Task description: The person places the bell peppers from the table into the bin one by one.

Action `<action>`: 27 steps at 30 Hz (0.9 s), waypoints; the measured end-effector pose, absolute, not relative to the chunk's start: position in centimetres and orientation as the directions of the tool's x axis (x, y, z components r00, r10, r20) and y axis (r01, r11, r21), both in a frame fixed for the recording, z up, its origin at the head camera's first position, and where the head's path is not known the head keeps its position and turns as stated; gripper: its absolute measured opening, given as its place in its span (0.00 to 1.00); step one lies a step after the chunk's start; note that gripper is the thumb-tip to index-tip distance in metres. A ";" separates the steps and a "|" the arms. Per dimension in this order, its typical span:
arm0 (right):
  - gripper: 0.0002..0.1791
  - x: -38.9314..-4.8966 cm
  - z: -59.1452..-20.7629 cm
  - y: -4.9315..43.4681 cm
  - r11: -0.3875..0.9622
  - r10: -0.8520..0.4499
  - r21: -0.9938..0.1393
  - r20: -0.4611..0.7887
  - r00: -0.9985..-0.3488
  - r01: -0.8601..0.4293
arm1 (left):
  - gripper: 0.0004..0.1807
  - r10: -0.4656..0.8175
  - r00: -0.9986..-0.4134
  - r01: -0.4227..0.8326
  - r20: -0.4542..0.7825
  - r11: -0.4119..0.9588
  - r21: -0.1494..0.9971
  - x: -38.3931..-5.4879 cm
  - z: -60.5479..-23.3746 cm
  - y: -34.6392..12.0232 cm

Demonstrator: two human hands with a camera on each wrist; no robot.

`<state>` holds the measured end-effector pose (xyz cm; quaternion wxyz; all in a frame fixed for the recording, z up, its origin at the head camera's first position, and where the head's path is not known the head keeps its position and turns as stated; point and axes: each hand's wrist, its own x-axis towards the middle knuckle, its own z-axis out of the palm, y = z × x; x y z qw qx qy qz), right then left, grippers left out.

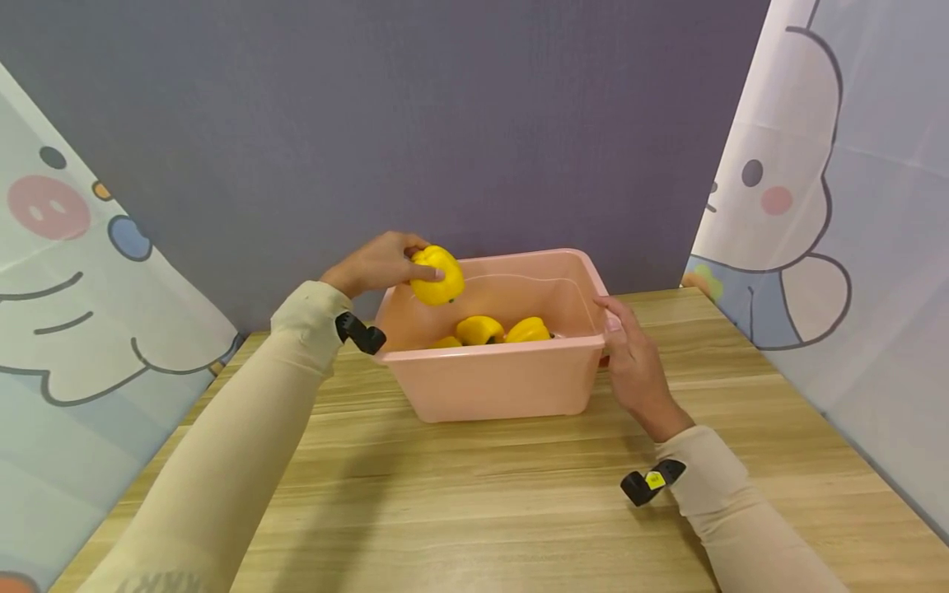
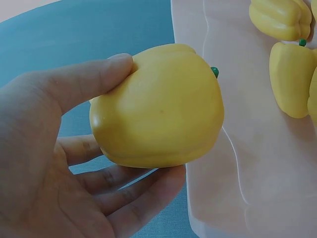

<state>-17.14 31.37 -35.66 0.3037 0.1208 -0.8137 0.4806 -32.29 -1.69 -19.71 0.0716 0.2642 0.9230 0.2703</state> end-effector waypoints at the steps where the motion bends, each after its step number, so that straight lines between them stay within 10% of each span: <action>1: 0.25 -17.2 -35.7 31.4 0.509 0.095 -0.709 0.610 -0.786 -0.488 | 0.33 0.528 -0.849 0.449 0.009 0.714 0.537 -32.3 -19.7 -1.7; 27: 0.25 -17.2 -35.8 31.4 0.482 0.090 -0.724 0.601 -0.794 -0.493 | 0.36 0.518 -0.855 0.414 -0.042 0.727 0.548 -32.6 -20.3 -1.6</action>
